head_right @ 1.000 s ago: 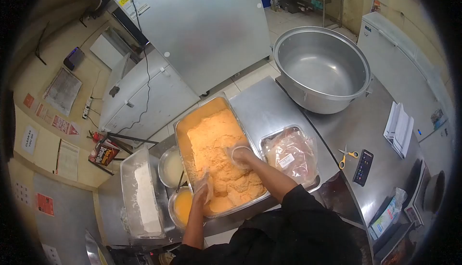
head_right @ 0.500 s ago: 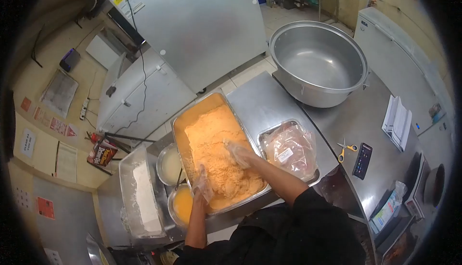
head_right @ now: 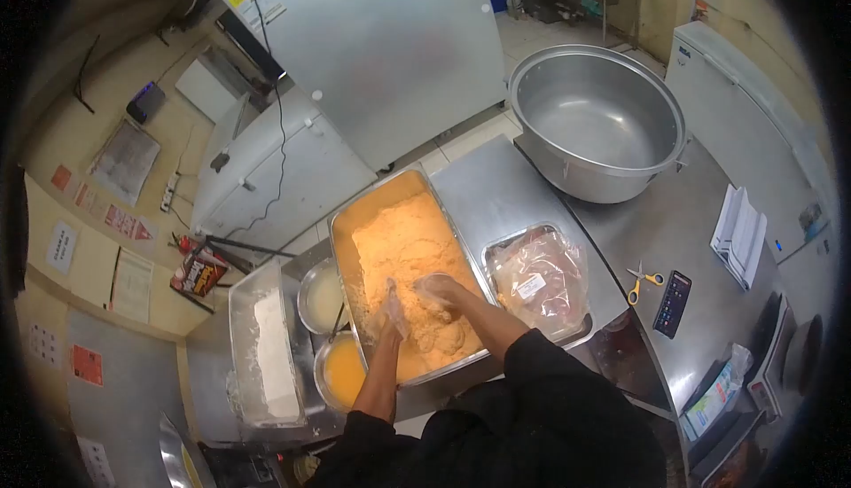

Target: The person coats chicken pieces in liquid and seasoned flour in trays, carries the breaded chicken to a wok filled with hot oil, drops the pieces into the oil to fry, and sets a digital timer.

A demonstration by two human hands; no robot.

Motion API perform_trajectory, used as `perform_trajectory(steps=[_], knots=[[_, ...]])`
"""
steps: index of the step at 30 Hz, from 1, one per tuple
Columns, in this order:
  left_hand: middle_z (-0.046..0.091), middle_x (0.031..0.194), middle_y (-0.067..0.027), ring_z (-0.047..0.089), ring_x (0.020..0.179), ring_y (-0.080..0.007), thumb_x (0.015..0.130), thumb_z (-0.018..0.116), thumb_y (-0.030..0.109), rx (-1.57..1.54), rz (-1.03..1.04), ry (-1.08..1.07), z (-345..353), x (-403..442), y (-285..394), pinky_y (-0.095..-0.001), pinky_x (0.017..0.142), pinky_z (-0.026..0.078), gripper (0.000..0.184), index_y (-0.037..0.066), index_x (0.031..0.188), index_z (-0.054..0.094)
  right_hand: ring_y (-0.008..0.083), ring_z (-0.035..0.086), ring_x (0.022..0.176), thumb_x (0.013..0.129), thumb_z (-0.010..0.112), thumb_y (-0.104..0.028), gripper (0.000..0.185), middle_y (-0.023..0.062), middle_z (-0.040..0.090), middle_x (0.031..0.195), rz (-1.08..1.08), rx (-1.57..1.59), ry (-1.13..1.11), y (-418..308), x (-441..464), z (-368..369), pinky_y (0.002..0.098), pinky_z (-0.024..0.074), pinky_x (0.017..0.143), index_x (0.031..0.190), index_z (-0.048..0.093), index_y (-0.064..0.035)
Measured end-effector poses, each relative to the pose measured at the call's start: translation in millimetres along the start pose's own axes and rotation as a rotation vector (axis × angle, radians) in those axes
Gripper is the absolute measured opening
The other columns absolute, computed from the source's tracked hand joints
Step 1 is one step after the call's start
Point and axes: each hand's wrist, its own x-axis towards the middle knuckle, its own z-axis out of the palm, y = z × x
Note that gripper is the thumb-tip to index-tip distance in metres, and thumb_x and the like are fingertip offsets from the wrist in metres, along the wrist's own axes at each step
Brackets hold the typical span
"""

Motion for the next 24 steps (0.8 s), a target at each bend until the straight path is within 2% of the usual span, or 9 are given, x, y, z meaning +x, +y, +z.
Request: perform_trajectory(steps=[1,4,7,9,11,15,19,21,24], knots=[[0.038,0.152,-0.0199,0.033,0.142,-0.0326,0.091,0.037,0.076,-0.043,0.061,-0.09,0,-12,10,-0.0365,0.118,0.021,0.093,0.01,0.155,0.027,0.0273,0.065,0.09,0.091,0.058,-0.026,0.033,0.0158,0.068,0.103,-0.001,0.001,0.021,5,-5,1,0.0419,0.0536,0.075,0.116,0.066,-0.0041],[0.046,0.146,-0.0216,0.042,0.135,-0.0312,0.09,0.034,0.079,-0.2,0.196,-0.342,-34,-7,12,-0.0376,0.113,0.029,0.095,0.009,0.154,0.031,0.0245,0.064,0.091,0.099,0.051,-0.034,0.04,0.0124,0.066,0.11,0.124,1.267,0.226,13,-14,16,0.0388,0.0535,0.074,0.125,0.06,-0.0053],[0.006,0.164,-0.0171,0.009,0.151,-0.0329,0.084,0.034,0.085,0.485,0.191,-0.458,-90,36,-21,-0.0446,0.12,0.015,0.11,0.01,0.158,0.005,0.0199,0.063,0.098,0.1,0.048,-0.045,0.05,0.0122,0.065,0.117,0.29,1.714,0.255,4,-32,7,0.0371,0.0522,0.082,0.129,0.058,-0.0062],[0.006,0.164,-0.0173,0.009,0.151,-0.0342,0.087,0.034,0.083,0.3,-0.018,-0.306,-94,7,-21,-0.0438,0.12,0.013,0.106,0.009,0.158,0.009,0.0242,0.065,0.101,0.096,0.047,-0.055,0.06,0.0148,0.067,0.118,0.349,1.361,0.411,-16,-67,-3,0.0401,0.0516,0.087,0.126,0.062,-0.0055],[0.005,0.164,-0.0174,0.009,0.151,-0.0349,0.088,0.034,0.082,0.208,-0.13,-0.23,-84,-42,-12,-0.0434,0.121,0.013,0.104,0.009,0.158,0.011,0.0305,0.065,0.104,0.093,0.048,-0.056,0.06,0.0168,0.068,0.117,0.399,0.637,0.058,-53,-118,-26,0.0433,0.0503,0.091,0.117,0.069,-0.005],[0.023,0.16,-0.0203,0.021,0.149,-0.03,0.097,0.029,0.07,0.627,0.196,-0.29,-61,-51,-39,-0.039,0.12,0.015,0.092,-0.002,0.154,0.02,0.0337,0.068,0.086,0.093,0.05,-0.041,0.047,0.0205,0.071,0.087,0.054,-0.548,0.165,-13,-108,37,0.0445,0.0537,0.072,0.101,0.069,0.0015],[0.018,0.162,-0.0185,0.017,0.15,-0.0292,0.096,0.028,0.072,0.326,0.254,-0.236,-3,-50,-32,-0.0387,0.121,0.01,0.095,-0.002,0.154,0.019,0.0324,0.067,0.088,0.095,0.046,-0.038,0.043,0.021,0.071,0.1,0.036,-0.357,-0.073,-47,-99,23,0.0453,0.0511,0.075,0.105,0.069,-0.0036],[0.017,0.162,-0.0182,0.018,0.149,-0.0297,0.094,0.028,0.075,0.135,0.338,-0.147,-7,-45,-27,-0.0392,0.121,0.011,0.098,-0.002,0.154,0.021,0.0295,0.067,0.088,0.096,0.048,-0.033,0.036,0.0173,0.071,0.101,-0.018,0.517,0.244,-34,-78,25,0.0454,0.0517,0.075,0.101,0.073,-0.0066],[0.024,0.16,-0.0188,0.026,0.146,-0.03,0.095,0.031,0.073,-0.204,0.251,-0.538,-60,-31,-11,-0.0384,0.12,0.017,0.094,0.001,0.154,0.024,0.0308,0.067,0.087,0.096,0.049,-0.034,0.035,0.0181,0.07,0.103,0.033,0.232,0.163,-56,-102,-3,0.0443,0.0517,0.077,0.105,0.071,-0.0079]])
